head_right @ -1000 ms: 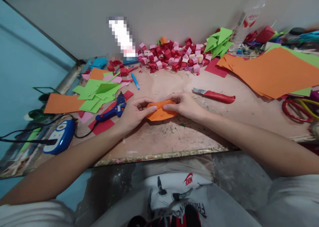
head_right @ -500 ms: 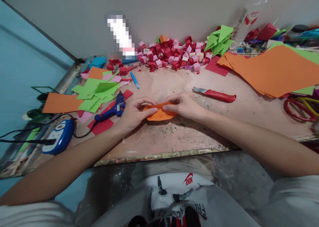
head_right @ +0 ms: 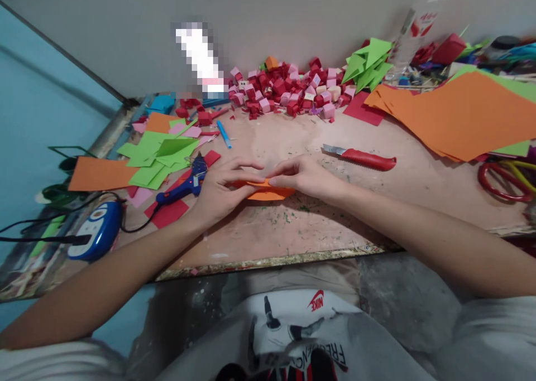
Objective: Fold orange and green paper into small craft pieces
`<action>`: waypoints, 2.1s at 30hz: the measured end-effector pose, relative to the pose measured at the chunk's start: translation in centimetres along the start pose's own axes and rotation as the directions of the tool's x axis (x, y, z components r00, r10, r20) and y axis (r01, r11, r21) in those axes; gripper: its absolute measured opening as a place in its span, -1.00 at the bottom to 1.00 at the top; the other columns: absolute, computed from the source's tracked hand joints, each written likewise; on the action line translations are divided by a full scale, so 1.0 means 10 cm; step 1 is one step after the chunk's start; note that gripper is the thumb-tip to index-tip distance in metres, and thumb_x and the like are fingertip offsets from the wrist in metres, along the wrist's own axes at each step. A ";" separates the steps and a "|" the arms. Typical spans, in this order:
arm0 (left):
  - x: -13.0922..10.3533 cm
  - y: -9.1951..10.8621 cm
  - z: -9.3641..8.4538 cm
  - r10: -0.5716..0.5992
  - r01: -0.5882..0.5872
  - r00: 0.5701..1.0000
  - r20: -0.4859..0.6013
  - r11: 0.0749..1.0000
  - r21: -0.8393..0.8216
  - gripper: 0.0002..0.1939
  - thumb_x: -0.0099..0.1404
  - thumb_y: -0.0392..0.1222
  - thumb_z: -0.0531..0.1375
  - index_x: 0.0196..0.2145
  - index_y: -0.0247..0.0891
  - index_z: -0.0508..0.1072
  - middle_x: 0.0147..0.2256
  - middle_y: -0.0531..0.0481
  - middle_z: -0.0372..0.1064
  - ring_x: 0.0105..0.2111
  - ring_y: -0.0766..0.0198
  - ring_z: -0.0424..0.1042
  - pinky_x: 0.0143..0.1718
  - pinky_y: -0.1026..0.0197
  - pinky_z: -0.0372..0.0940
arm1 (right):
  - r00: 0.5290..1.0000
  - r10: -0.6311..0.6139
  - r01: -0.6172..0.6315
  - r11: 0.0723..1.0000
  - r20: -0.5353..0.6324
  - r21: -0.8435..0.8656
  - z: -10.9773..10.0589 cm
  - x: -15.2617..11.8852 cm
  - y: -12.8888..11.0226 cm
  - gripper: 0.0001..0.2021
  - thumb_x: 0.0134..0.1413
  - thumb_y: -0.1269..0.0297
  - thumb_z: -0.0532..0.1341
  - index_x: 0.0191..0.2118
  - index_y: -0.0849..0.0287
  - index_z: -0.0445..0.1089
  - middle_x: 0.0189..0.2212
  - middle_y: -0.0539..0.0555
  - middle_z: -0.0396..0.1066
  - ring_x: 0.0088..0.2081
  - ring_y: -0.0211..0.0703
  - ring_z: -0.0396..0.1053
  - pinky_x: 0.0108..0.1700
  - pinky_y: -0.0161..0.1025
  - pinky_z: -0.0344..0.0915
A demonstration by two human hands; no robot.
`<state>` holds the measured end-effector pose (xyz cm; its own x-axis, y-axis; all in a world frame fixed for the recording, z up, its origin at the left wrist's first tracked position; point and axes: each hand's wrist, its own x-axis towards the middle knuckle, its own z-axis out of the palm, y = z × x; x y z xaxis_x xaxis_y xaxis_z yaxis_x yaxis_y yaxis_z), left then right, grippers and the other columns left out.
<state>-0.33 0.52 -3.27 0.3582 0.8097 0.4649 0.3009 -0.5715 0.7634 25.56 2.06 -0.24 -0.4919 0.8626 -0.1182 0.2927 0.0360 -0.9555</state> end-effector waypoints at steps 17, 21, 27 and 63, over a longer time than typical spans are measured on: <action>0.07 0.06 -0.07 -0.386 0.389 0.921 0.042 0.915 -0.111 -0.68 0.35 0.12 0.50 -0.27 -0.20 0.81 -0.31 -0.05 0.70 -0.35 0.22 0.52 -0.29 0.20 0.33 | 0.996 0.024 -0.012 0.989 -0.081 0.147 0.06 0.04 0.09 -0.75 0.05 0.04 0.66 -0.29 0.09 0.79 -0.32 0.09 0.72 -0.33 -0.08 0.53 -0.24 -0.14 0.43; 0.09 0.06 -0.06 -0.442 0.436 0.896 0.035 0.864 -0.249 -0.70 0.26 0.11 0.55 -0.37 -0.19 0.79 -0.44 0.01 0.58 -0.46 0.30 0.35 -0.39 0.23 0.20 | 0.995 0.021 -0.009 0.991 -0.093 0.130 0.04 0.03 0.08 -0.71 0.04 -0.02 0.67 -0.36 0.09 0.78 -0.37 0.10 0.70 -0.35 -0.10 0.50 -0.28 -0.16 0.41; 0.13 0.08 -0.07 -0.544 0.508 0.839 0.030 0.762 -0.402 -0.67 0.14 0.12 0.61 -0.44 -0.22 0.78 -0.49 0.00 0.52 -0.47 0.32 0.32 -0.39 0.24 0.20 | 0.995 0.079 -0.066 0.979 -0.056 0.193 0.03 0.03 0.06 -0.68 0.03 -0.02 0.68 -0.37 0.13 0.77 -0.43 0.09 0.66 -0.42 -0.15 0.53 -0.33 -0.22 0.47; 0.10 0.13 -0.03 -0.475 0.420 0.879 -0.045 0.814 -0.402 -0.61 0.21 0.07 0.59 -0.34 -0.24 0.59 -0.45 0.00 0.60 -0.47 0.28 0.56 -0.37 0.26 0.48 | 0.979 -0.112 0.124 0.990 -0.169 0.063 0.10 0.01 0.09 -0.81 0.33 0.11 0.43 -0.14 0.11 0.70 -0.12 0.12 0.75 -0.21 -0.04 0.62 -0.10 -0.11 0.54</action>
<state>0.17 0.65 -1.70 0.1317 0.9891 0.0658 0.0401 -0.0716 0.9966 24.94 1.72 -1.38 -0.3763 0.9258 0.0368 0.1768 0.1107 -0.9780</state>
